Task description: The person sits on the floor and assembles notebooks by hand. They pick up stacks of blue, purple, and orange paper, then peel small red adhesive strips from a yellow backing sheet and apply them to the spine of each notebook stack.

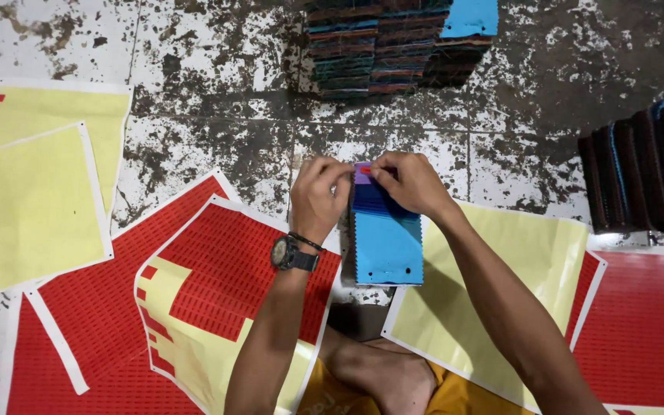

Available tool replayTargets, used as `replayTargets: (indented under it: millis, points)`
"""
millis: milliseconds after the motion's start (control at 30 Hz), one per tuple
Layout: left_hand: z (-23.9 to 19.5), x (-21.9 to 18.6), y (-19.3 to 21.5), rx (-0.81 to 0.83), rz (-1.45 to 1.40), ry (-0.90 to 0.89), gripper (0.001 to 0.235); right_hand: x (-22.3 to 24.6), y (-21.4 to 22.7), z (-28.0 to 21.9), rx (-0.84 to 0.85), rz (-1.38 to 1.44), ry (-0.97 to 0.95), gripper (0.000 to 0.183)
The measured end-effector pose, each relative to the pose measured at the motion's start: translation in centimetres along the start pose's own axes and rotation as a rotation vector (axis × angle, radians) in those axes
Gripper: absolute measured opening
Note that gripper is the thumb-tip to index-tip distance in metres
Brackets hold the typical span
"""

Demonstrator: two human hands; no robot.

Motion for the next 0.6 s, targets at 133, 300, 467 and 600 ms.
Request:
replayTargets:
  millis: [133,300,467,600]
  points:
    - [-0.2,0.3,-0.7,-0.008,0.191,-0.085,0.02,-1.5,-1.0,0.7,0.013,-0.05,-0.093,0.015]
    - [-0.1,0.1,-1.7,-0.009,0.585,-0.238,0.031,-0.3,-1.4,0.7,0.013,-0.097,-0.21,0.016]
    - [0.1,-0.7,-0.9,-0.003,0.654,-0.265,0.028,-0.7,-1.3,1.0,-0.018,-0.17,-0.128,0.014]
    - [0.1,-1.2,-1.1,-0.023,0.731,-0.299,0.026,-0.6,0.4,0.2,-0.163,-0.521,-0.068,0.031]
Point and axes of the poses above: each hand's wrist, its own z-axis towards the middle knuckle, its own y-axis out of the back of the hand, x = y × z, the point moved 1 cm from there along z, towards the middle knuckle, and after that the axes turned 13 degrees about x, right-handed, at the moved point
